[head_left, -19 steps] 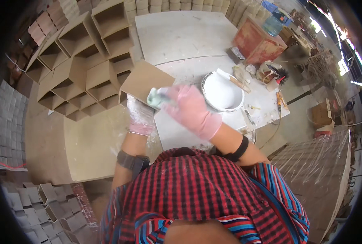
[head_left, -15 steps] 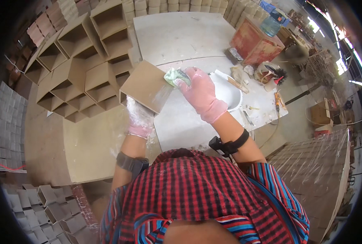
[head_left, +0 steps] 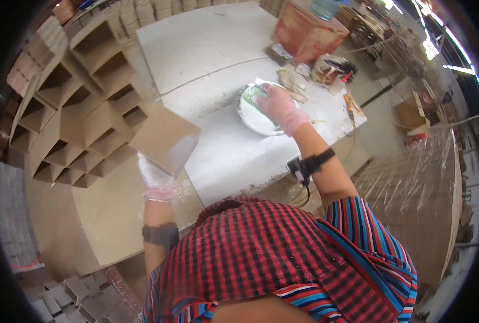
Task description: Applying a white coating or paint to a cardboard box or wooden component using a damp cloth or sponge.
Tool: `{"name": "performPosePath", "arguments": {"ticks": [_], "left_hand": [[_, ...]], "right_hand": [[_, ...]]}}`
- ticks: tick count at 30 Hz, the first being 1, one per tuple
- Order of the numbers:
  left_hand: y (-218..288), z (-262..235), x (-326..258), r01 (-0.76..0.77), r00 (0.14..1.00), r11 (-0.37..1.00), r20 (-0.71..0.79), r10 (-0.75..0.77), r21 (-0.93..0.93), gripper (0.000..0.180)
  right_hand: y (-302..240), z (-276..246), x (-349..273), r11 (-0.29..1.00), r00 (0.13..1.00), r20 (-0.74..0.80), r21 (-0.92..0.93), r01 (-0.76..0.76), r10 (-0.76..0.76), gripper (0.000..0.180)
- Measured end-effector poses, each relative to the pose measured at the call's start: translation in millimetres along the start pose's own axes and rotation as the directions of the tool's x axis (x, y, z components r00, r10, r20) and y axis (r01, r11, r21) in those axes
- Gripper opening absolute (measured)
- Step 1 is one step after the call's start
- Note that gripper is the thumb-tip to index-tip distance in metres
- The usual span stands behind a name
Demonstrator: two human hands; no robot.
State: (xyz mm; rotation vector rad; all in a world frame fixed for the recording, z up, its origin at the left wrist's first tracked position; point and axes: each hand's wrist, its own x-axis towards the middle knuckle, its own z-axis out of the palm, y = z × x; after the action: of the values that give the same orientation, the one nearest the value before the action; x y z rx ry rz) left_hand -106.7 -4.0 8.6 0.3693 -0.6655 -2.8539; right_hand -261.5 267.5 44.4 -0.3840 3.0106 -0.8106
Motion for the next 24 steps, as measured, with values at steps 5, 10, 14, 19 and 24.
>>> {"name": "performPosePath", "arguments": {"ticks": [5,10,14,19,24], "left_hand": [[-14.1,-4.7,-4.0,0.004,1.000,0.998,0.010,-0.005,0.061,0.043],[-28.4,-10.3,-5.8,0.006,1.000,0.991,0.023,-0.009,0.131,0.038],[-37.6,-19.0,-1.5,-0.045,0.999,0.939,-0.008,0.051,0.342,0.037],[-48.5,-15.1,1.8,-0.062,0.991,0.887,-0.076,0.109,0.457,0.041],[-65.9,11.9,20.3,0.012,0.987,0.995,-0.159,0.003,0.098,0.039]], "right_hand": [[65.4,15.2,29.2,0.974,0.986,0.146,-0.222,-0.042,0.076,0.038],[105.0,56.1,54.9,0.900,0.947,0.316,-0.427,0.092,0.053,0.032],[138.6,91.2,65.6,0.859,0.936,0.351,-0.491,0.145,0.043,0.031],[113.2,50.6,57.9,0.942,0.954,0.301,-0.324,0.088,0.014,0.031],[120.7,32.3,56.3,0.988,0.933,0.355,-0.156,0.005,0.051,0.037]]}}
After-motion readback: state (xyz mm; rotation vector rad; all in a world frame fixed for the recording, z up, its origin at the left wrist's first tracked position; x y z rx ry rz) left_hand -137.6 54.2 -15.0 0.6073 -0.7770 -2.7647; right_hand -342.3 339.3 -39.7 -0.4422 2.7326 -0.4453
